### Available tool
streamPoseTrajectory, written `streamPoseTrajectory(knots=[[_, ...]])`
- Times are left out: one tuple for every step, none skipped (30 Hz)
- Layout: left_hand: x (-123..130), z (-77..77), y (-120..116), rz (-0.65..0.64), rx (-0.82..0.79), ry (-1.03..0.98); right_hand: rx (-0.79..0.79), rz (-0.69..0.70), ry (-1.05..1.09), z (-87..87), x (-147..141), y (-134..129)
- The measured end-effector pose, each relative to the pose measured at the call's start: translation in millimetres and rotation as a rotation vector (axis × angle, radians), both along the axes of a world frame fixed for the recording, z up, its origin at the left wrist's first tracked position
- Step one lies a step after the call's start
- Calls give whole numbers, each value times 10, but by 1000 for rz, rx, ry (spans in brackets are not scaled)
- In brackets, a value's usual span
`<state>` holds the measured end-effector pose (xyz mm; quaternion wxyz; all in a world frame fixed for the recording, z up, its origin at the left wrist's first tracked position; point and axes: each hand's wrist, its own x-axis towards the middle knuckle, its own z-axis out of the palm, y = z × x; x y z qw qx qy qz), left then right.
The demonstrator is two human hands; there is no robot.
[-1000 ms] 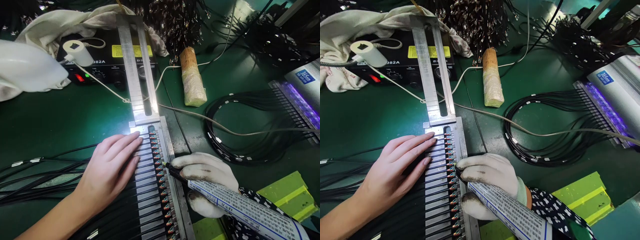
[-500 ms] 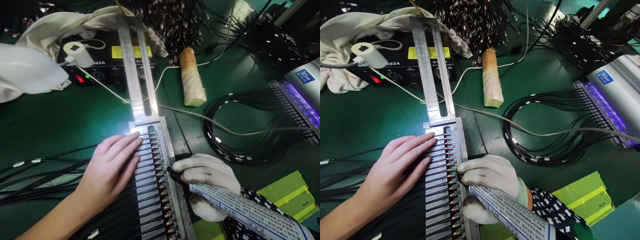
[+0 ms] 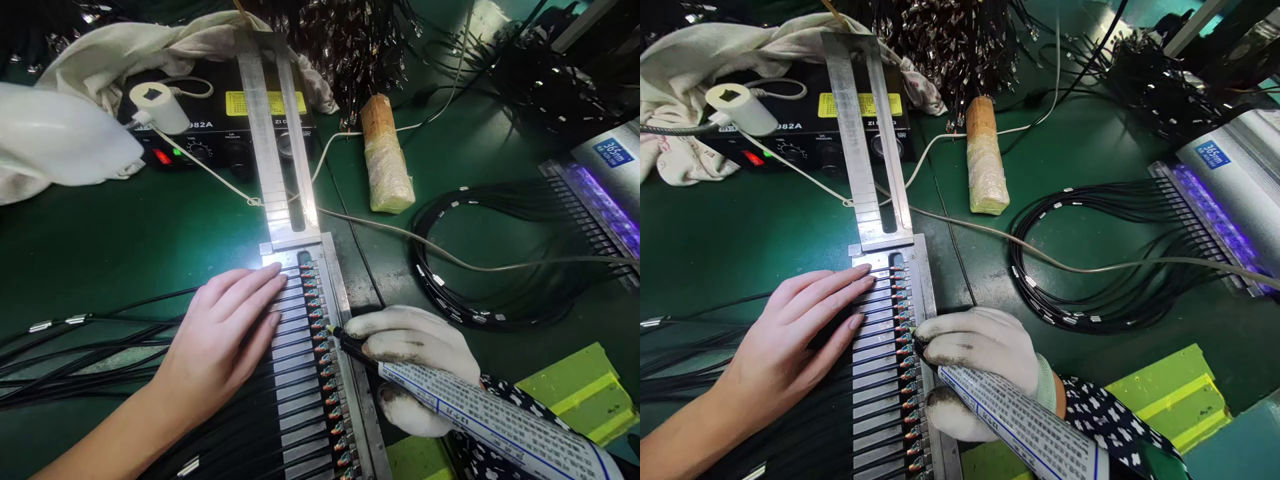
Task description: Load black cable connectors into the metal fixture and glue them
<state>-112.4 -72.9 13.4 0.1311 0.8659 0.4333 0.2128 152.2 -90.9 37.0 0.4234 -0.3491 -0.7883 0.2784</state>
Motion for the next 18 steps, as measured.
streamPoseTrajectory(knots=[[-1, 1, -1, 1, 1, 0, -4, 1, -2, -2, 1, -1], [-2, 0, -1, 2, 0, 0, -6, 1, -5, -4, 1, 0], [-3, -1, -1, 3, 2, -2, -7, 2, -8, -6, 1, 1], [-3, -4, 0, 3, 2, -2, -8, 4, -11, -7, 1, 3], [-4, -7, 0, 4, 2, -2, -8, 5, -12, -8, 2, 6], [-4, -10, 1, 5, 3, -2, -7, 4, -15, -6, 4, 8], [-4, -12, 3, 6, 2, -1, -4, 2, -21, -1, 7, 8], [-2, -13, 4, 6, 1, 0, 3, -2, -30, 7, 12, 5], [0, -13, 4, 5, 1, -1, 15, -7, -43, 20, 18, -1], [2, -12, 4, 3, 0, -1, 31, -11, -58, 36, 25, -12], [4, -10, 3, 1, 2, -3, 50, -11, -70, 55, 32, -26], [6, -8, 2, 0, 3, -5, 66, -12, -76, 75, 38, -43], [7, -6, 0, -1, 5, -6, 75, -16, -78, 93, 42, -63], [9, -5, 0, -1, 4, -5, 75, -23, -77, 107, 44, -82], [11, -6, 1, 0, 4, -6, 70, -32, -73, 116, 43, -99], [12, -8, 4, 0, 3, -6, 62, -36, -72, 119, 41, -114], [14, -11, 8, 1, 1, -6, 55, -37, -74, 115, 37, -124], [16, -14, 14, 1, 3, -7, 49, -32, -78, 106, 34, -130]])
